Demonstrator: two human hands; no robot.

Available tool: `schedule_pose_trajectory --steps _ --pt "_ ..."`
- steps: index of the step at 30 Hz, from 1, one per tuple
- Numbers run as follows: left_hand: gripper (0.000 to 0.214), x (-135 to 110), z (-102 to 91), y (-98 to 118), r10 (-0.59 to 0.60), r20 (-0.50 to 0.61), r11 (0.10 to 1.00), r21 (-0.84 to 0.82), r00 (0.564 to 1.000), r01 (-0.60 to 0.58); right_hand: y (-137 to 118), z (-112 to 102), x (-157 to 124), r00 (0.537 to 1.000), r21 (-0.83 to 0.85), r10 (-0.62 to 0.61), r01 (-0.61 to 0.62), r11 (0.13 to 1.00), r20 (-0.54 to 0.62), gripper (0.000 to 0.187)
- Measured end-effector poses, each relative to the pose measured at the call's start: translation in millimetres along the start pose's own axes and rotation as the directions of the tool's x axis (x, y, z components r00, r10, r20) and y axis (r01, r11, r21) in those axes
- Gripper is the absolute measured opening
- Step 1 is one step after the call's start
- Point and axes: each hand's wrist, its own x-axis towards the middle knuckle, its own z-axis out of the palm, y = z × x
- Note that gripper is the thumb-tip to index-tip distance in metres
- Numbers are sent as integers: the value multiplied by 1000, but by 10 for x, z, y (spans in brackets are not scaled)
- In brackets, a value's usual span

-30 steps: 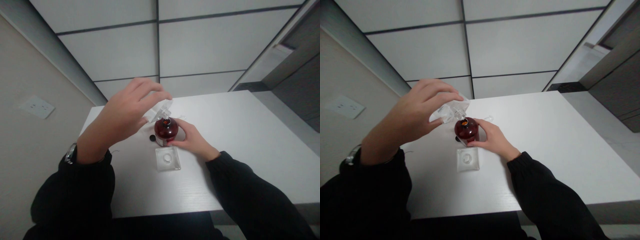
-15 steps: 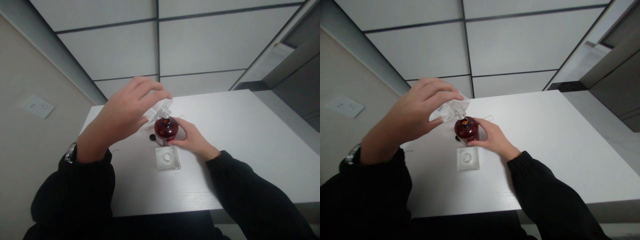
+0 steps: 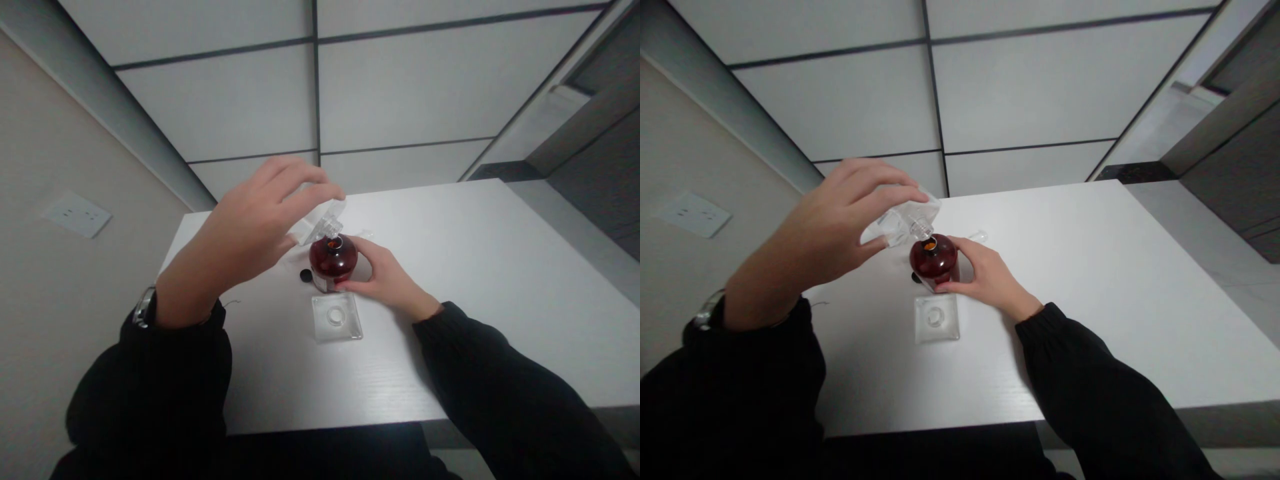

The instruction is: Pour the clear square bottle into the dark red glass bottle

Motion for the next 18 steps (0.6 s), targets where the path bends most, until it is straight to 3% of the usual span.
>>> schedule_pose_trajectory --steps 18 --pt "59 9 -11 5 34 2 997 69 999 -34 8 5 -5 1000 -10 -21 21 1000 -10 85"
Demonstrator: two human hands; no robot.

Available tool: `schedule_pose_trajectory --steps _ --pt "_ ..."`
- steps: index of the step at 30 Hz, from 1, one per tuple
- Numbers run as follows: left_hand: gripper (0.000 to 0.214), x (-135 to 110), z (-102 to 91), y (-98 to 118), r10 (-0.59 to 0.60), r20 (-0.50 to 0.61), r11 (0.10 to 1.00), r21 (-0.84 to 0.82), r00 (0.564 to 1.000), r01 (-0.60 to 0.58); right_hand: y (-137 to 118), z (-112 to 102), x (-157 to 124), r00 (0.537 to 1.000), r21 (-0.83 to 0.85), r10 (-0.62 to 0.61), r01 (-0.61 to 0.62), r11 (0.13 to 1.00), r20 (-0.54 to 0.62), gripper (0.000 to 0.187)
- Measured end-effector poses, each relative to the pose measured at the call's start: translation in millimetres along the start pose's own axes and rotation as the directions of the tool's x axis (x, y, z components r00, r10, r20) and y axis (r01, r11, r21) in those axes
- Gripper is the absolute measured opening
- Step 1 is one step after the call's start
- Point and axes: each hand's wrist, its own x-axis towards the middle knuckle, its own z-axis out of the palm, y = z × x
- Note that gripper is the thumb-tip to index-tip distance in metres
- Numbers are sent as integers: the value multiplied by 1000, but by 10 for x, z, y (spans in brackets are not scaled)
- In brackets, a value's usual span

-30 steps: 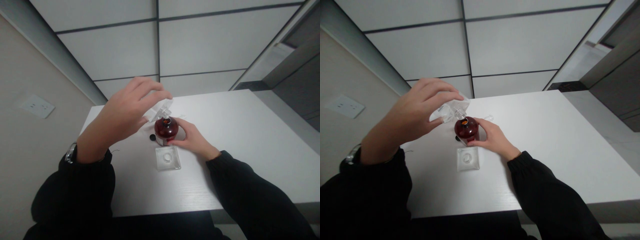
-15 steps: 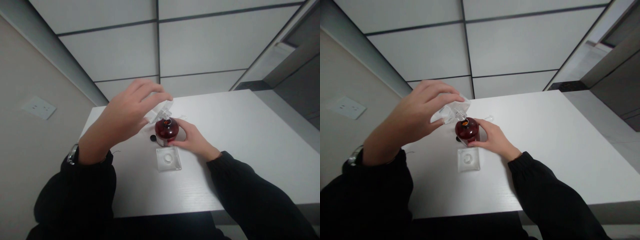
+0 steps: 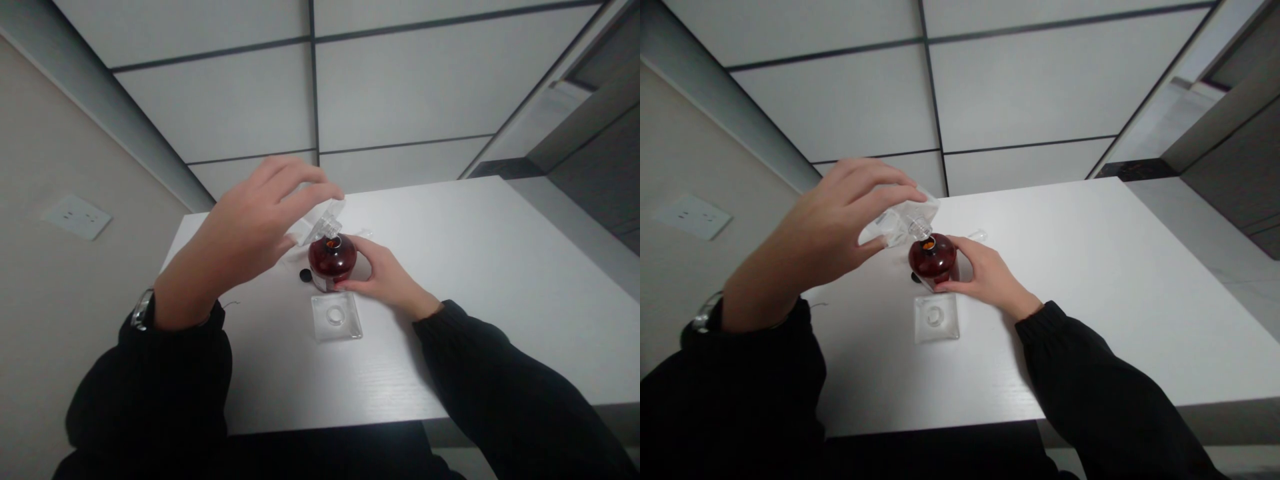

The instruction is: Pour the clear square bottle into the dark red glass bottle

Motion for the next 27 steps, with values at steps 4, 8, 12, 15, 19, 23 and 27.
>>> schedule_pose_trajectory --steps 4,8,12,15,19,23,27 --pt "58 0 -1 -2 -6 0 1000 -17 1000 6 -17 -8 7 1000 -4 12 -12 1000 7 84" --pt "56 -2 -1 -3 -10 4 999 -40 1000 11 -15 -8 6 1000 -10 3 -3 1000 4 84" --pt "57 -4 4 -4 -9 3 1000 -29 1000 9 11 0 -5 1000 -16 -5 5 1000 -6 84" --pt "57 -4 5 -3 -12 4 1000 -28 1000 12 21 4 -9 1000 -20 0 0 1000 -7 85" --pt "56 0 -8 1 -23 10 998 -61 1000 24 3 1 -5 1000 -14 6 -6 1000 -6 85" --pt "55 9 -25 11 -28 22 998 -56 999 29 -18 -3 -1 1000 -8 16 -16 1000 -3 85" --pt "54 11 -32 29 -30 31 999 -40 999 31 -19 -7 -5 1000 -7 15 -15 1000 0 87"
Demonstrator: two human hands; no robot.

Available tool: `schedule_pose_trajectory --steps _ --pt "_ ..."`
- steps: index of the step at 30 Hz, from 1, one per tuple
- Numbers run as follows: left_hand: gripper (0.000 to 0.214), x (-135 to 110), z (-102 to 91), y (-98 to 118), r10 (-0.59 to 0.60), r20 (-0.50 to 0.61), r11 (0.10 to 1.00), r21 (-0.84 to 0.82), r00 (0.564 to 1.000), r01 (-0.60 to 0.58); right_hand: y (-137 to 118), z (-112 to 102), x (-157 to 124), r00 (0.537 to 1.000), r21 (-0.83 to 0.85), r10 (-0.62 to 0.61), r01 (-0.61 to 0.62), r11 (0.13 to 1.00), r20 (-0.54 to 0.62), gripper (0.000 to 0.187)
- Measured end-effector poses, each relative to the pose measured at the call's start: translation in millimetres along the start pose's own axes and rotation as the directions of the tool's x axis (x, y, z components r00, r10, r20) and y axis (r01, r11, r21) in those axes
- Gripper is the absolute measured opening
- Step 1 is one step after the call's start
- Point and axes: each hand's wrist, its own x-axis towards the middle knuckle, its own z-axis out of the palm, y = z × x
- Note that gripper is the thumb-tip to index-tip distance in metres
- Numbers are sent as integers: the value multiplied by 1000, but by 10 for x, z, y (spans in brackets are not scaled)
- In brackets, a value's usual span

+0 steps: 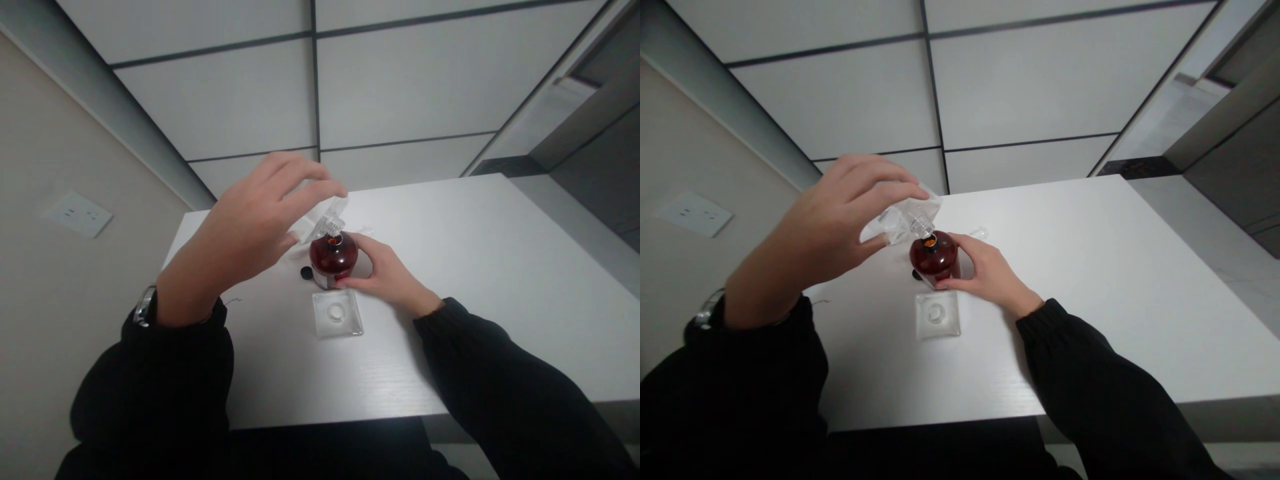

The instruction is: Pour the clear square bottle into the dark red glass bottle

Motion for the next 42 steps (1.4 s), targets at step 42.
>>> schedule_pose_trajectory --steps 42 --pt "53 1 -9 10 3 -32 1000 1 999 -3 -6 -8 10 1000 -2 6 -6 1000 18 83"
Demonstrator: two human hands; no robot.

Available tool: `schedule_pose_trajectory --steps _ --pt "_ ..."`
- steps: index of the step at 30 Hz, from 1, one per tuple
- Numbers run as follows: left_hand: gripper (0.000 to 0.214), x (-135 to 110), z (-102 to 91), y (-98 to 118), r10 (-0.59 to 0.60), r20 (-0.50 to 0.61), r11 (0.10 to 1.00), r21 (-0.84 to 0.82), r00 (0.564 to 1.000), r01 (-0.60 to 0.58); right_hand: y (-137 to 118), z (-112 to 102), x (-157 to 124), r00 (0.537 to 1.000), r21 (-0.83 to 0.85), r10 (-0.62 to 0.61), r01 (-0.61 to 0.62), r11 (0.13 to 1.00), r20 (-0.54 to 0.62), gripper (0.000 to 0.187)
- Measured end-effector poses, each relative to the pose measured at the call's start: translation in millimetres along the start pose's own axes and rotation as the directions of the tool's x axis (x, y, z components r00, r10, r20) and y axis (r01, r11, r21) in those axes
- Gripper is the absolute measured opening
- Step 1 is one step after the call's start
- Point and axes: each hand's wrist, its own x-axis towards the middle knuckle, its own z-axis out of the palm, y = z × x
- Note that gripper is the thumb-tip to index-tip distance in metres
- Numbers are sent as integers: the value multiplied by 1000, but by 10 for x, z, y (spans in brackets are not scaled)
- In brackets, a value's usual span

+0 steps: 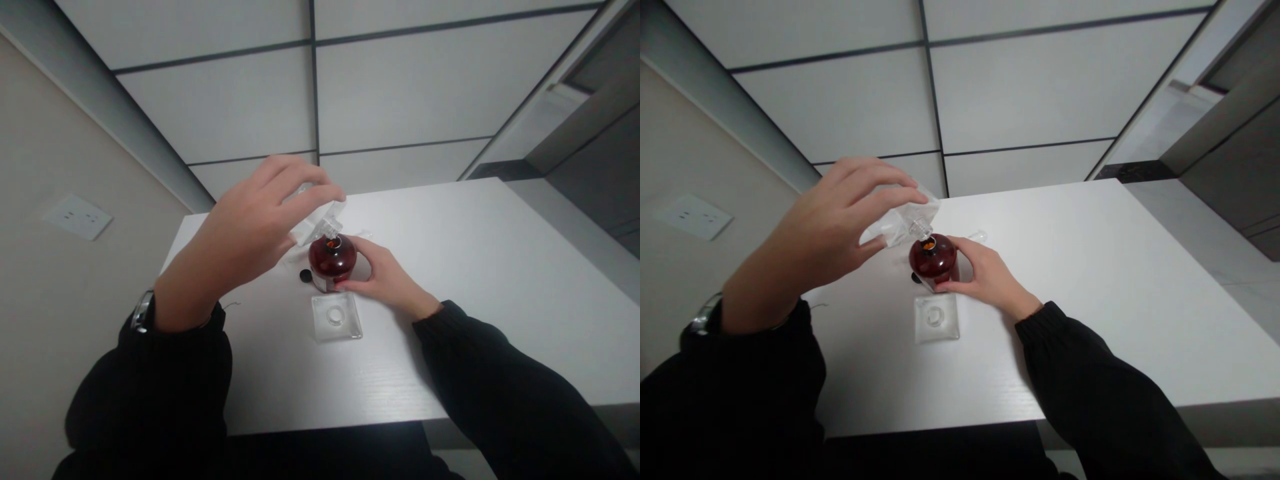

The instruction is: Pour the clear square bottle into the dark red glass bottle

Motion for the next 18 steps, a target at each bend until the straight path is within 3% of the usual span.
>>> schedule_pose_trajectory --steps 18 --pt "57 0 5 4 2 -2 1000 9 1000 -2 28 11 -16 1000 -1 -13 13 1000 -22 84"
